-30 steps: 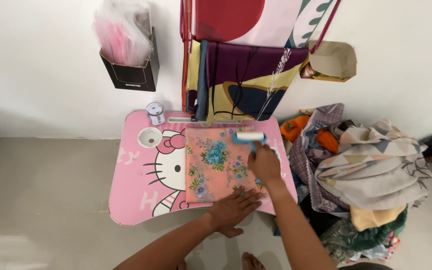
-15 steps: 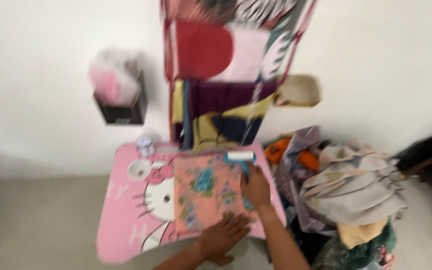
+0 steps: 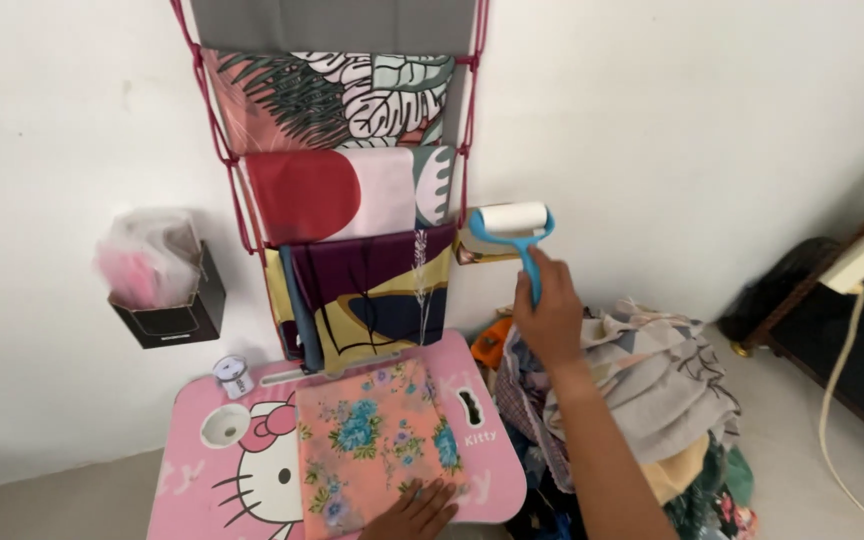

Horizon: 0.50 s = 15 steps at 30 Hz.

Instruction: The person folds a floral-patterned cloth on a pink Hello Kitty ironing board, using a lint roller to clean the surface before and during the folding process. They then place the folded cloth into a clear plastic bag and seal it.

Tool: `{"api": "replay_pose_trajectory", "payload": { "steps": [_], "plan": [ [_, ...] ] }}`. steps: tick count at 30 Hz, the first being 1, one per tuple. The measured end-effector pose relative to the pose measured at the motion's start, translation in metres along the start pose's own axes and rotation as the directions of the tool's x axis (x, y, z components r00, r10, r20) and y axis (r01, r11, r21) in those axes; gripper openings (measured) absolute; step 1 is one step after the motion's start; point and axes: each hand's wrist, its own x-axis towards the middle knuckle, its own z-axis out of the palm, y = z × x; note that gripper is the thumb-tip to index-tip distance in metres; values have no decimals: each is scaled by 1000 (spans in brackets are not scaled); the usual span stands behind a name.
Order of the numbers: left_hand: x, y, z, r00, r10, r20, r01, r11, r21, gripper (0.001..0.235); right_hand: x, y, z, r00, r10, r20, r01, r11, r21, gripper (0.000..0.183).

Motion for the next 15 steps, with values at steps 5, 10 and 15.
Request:
{"api": "replay_pose_trajectory", "payload": {
  "steps": [5,10,15],
  "plan": [
    [14,11,-64,968,-22,251,85,966,-244,51,-9,39,36,993,56,100,-52,998,-46,37],
    [22,13,-108,999,23,24,-31,880,474,114,-22,55,49,973,110,204,-91,991,-100,37],
    [18,1,-150,966,-84,246,87,996,-2,87,-10,15,6,989,-141,36,142,988,-53,50]
  ]
}}
